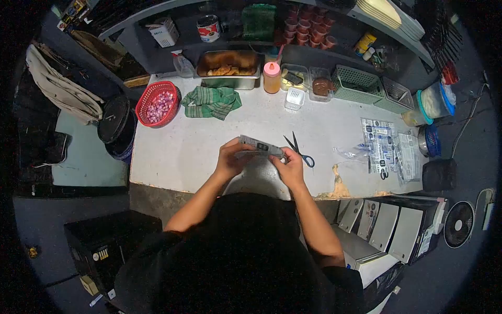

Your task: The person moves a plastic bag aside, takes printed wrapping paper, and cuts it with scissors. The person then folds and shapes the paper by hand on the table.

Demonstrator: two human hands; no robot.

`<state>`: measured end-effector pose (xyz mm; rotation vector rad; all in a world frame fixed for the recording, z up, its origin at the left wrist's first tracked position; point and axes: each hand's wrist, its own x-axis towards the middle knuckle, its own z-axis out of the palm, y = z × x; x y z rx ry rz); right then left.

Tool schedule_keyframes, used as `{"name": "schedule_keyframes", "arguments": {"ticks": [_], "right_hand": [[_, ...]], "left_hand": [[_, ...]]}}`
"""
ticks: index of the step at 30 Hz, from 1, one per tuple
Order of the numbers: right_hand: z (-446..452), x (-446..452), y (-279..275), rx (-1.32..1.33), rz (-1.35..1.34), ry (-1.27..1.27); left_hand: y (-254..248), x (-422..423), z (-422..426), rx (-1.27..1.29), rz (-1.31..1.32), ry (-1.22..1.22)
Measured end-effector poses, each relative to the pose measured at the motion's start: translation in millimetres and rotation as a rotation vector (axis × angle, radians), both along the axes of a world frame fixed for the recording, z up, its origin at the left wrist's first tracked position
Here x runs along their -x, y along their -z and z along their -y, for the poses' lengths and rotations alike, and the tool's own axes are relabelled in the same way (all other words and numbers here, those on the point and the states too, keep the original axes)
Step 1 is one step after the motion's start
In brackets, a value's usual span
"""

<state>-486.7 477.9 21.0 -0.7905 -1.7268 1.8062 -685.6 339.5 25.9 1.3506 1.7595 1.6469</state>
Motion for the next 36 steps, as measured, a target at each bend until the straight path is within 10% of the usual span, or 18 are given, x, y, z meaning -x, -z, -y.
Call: {"name": "schedule_keyframes", "arguments": {"ticks": [36], "right_hand": [[-4.7,24.2,48.3,0.24,0.116,0.026]], "left_hand": [[69.9,-25.1,-26.8,0.074,0.509,-0.187]]}}
